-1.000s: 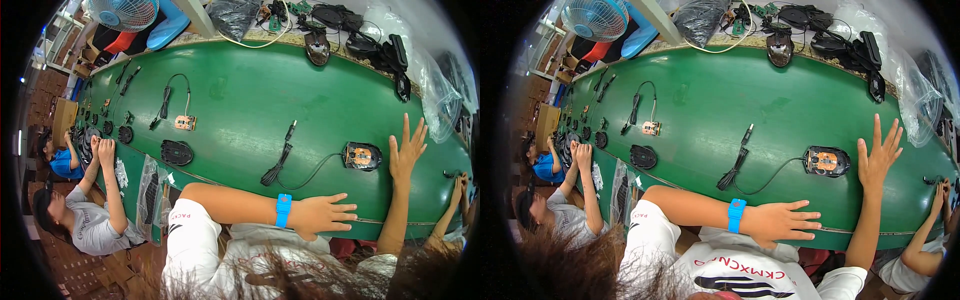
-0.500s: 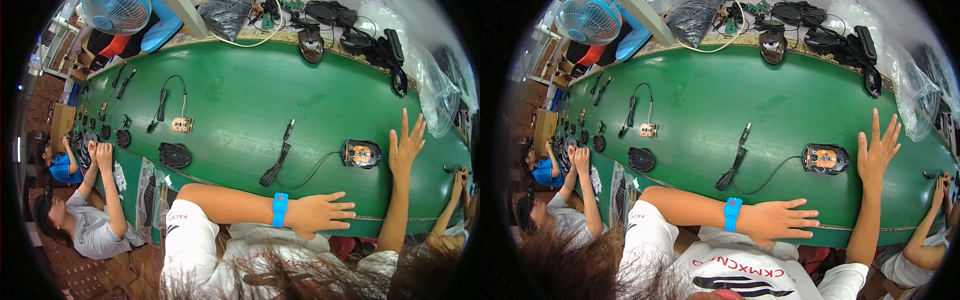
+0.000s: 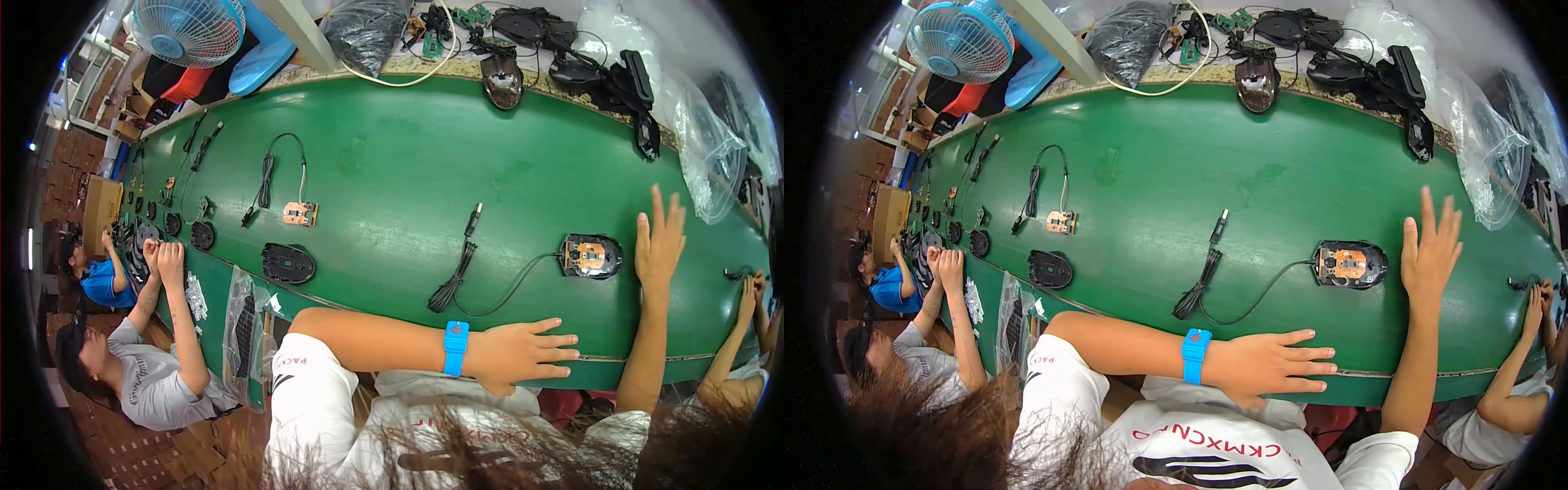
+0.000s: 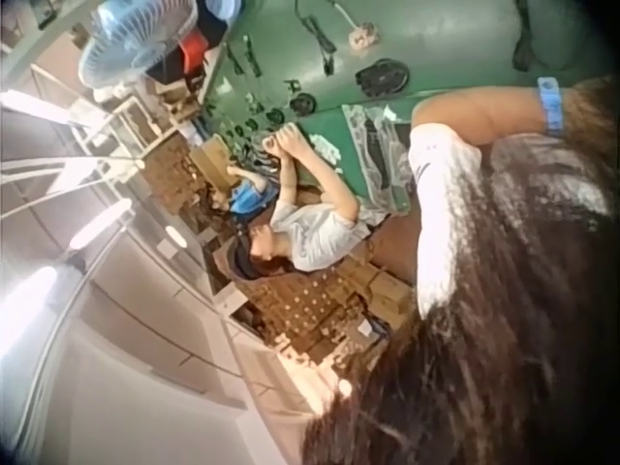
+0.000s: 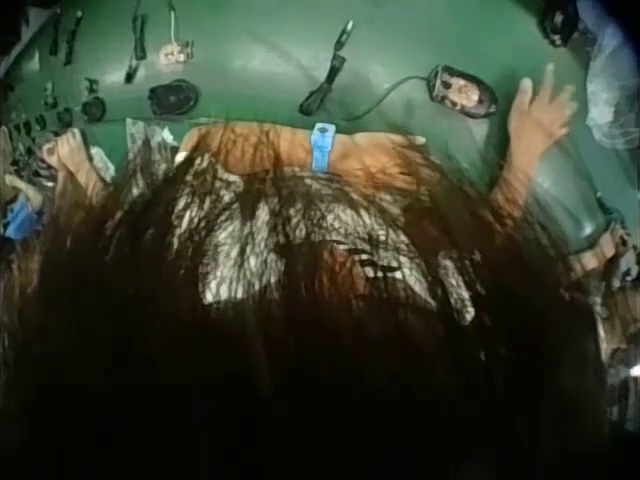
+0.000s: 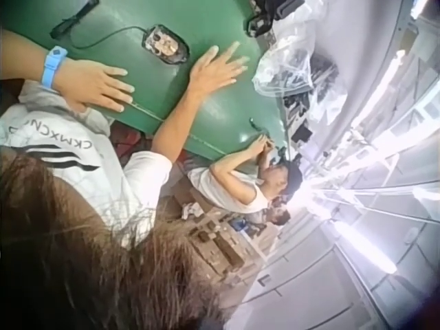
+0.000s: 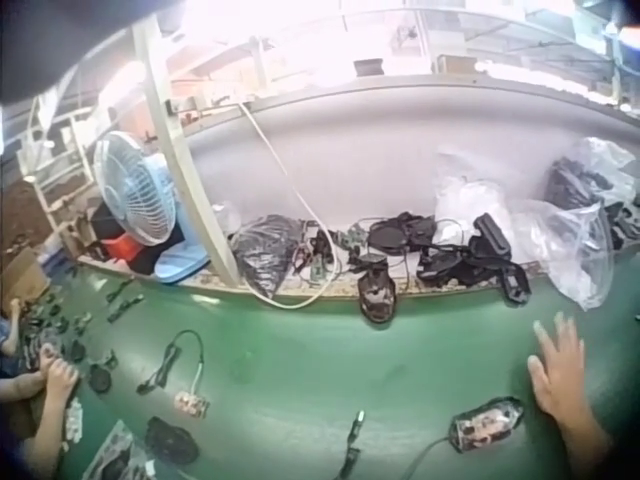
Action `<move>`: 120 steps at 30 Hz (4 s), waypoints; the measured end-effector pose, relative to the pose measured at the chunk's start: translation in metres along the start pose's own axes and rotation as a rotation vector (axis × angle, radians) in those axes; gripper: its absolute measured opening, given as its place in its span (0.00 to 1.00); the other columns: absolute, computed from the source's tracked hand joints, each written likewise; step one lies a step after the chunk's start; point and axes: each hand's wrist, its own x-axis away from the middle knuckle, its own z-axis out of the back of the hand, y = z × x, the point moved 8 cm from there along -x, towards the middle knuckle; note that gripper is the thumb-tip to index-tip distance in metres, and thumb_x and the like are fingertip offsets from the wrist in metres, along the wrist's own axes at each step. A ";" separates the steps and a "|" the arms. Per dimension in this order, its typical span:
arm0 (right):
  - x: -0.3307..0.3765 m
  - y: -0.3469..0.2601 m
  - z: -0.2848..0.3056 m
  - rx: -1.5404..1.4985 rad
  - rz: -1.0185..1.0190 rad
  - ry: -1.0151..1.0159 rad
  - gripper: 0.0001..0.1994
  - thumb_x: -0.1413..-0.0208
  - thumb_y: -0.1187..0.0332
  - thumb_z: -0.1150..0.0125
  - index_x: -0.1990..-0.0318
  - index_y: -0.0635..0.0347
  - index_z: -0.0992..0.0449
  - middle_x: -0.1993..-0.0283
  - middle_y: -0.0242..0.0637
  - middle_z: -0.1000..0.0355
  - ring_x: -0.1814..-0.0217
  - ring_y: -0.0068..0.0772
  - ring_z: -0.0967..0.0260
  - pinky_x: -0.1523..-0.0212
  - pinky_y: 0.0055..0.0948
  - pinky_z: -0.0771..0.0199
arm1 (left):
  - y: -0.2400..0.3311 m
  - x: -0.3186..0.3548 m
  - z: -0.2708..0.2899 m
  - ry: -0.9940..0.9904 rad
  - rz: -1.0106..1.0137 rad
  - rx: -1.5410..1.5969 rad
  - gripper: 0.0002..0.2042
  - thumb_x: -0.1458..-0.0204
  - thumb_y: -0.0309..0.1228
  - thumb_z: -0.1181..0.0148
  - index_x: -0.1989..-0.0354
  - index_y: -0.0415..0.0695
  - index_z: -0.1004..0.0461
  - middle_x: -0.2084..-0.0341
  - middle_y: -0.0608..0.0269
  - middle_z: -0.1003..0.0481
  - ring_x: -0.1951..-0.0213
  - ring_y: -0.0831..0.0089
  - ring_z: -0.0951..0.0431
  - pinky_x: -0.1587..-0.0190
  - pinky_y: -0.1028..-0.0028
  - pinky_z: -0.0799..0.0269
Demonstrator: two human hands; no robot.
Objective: Assembling the internal components and casing of computer mice at a manufacturing station.
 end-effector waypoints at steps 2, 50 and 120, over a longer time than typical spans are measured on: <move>0.004 0.021 -0.029 -0.088 0.001 -0.198 0.28 0.31 0.50 0.52 0.26 0.40 0.39 0.21 0.47 0.50 0.19 0.59 0.55 0.28 0.64 0.48 | -0.001 -0.001 0.001 0.005 -0.007 -0.001 0.45 0.62 0.43 0.30 0.30 0.46 0.37 0.25 0.50 0.47 0.22 0.52 0.54 0.23 0.44 0.62; 0.013 0.226 -0.006 0.015 -0.691 0.083 0.39 0.41 0.43 0.44 0.30 0.60 0.37 0.39 0.59 0.27 0.37 0.62 0.30 0.38 0.54 0.30 | 0.008 -0.009 0.013 -0.060 -0.101 -0.021 0.47 0.59 0.39 0.34 0.25 0.46 0.44 0.23 0.53 0.50 0.22 0.55 0.52 0.26 0.46 0.55; -0.135 0.161 -0.045 -0.293 -0.220 0.123 0.13 0.39 0.62 0.40 0.51 0.54 0.20 0.52 0.49 0.20 0.49 0.55 0.23 0.48 0.47 0.24 | 0.020 -0.017 0.025 -0.104 0.417 -0.155 0.45 0.60 0.36 0.29 0.27 0.70 0.39 0.24 0.60 0.46 0.24 0.57 0.46 0.29 0.44 0.46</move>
